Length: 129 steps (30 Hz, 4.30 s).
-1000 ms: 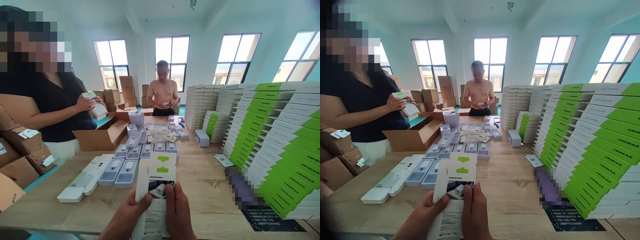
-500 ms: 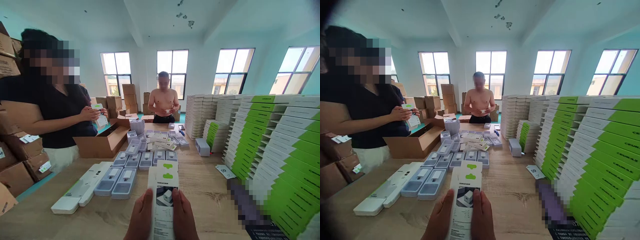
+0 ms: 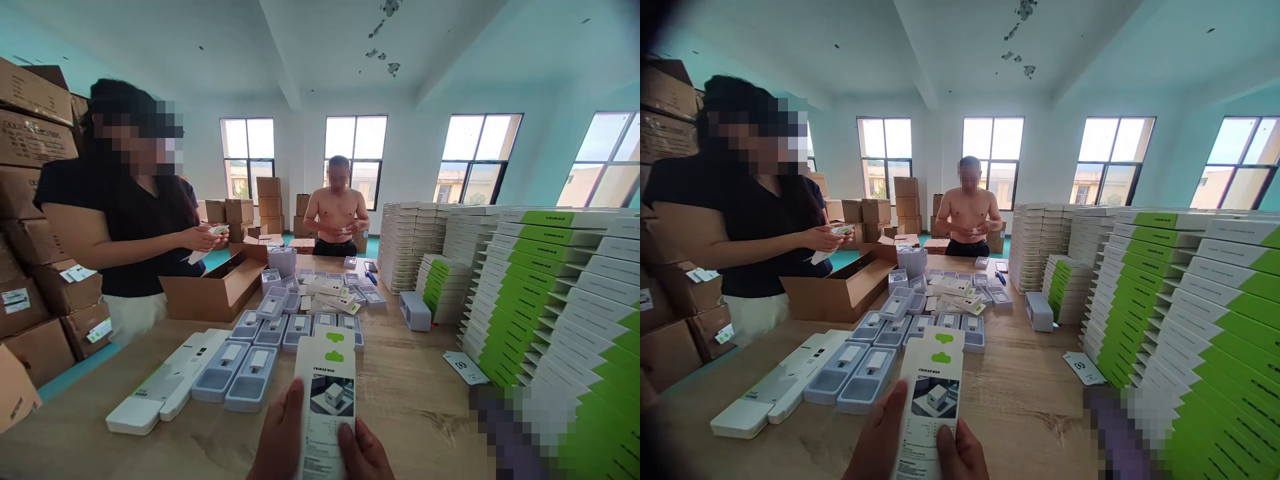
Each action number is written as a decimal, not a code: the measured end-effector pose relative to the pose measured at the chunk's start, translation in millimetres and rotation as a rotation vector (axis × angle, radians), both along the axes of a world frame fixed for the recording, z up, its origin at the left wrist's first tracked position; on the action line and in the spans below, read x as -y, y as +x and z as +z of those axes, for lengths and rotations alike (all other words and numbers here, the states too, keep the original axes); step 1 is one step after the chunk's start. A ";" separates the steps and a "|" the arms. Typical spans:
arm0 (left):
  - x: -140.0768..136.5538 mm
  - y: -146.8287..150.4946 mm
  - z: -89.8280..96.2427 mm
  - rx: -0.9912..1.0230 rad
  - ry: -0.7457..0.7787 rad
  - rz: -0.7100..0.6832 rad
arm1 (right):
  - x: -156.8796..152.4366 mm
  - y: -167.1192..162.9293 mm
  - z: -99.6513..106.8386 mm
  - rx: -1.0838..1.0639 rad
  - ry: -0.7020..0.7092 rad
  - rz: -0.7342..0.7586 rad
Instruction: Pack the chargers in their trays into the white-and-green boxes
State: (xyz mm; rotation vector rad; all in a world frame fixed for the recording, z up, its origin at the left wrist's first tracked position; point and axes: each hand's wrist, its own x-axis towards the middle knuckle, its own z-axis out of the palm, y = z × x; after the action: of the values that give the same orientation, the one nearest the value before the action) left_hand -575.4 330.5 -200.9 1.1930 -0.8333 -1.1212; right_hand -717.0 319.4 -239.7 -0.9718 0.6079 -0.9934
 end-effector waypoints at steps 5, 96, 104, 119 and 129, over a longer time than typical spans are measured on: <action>-3.8 8.3 5.2 -0.249 0.025 -0.211 | 6.6 -11.0 17.9 -0.064 -0.027 0.070; -32.3 23.1 56.5 1.316 -0.620 -0.598 | -10.8 -70.0 61.3 -0.502 -0.957 -0.332; -25.2 29.8 18.7 1.203 -0.727 -0.375 | -25.0 -46.9 60.8 -0.187 -0.352 -0.311; -37.9 20.6 5.3 1.241 -0.892 -0.105 | -27.9 -24.5 59.5 -0.224 -0.210 -0.527; -44.6 23.6 -1.4 1.207 -0.926 -0.059 | -20.0 -52.8 50.9 -0.602 -0.945 -0.488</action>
State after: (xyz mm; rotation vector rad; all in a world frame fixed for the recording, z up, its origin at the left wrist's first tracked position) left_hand -551.8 375.0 -202.2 0.9283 -2.0071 0.1641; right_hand -769.8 339.4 -188.9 -2.0688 0.9187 -1.4757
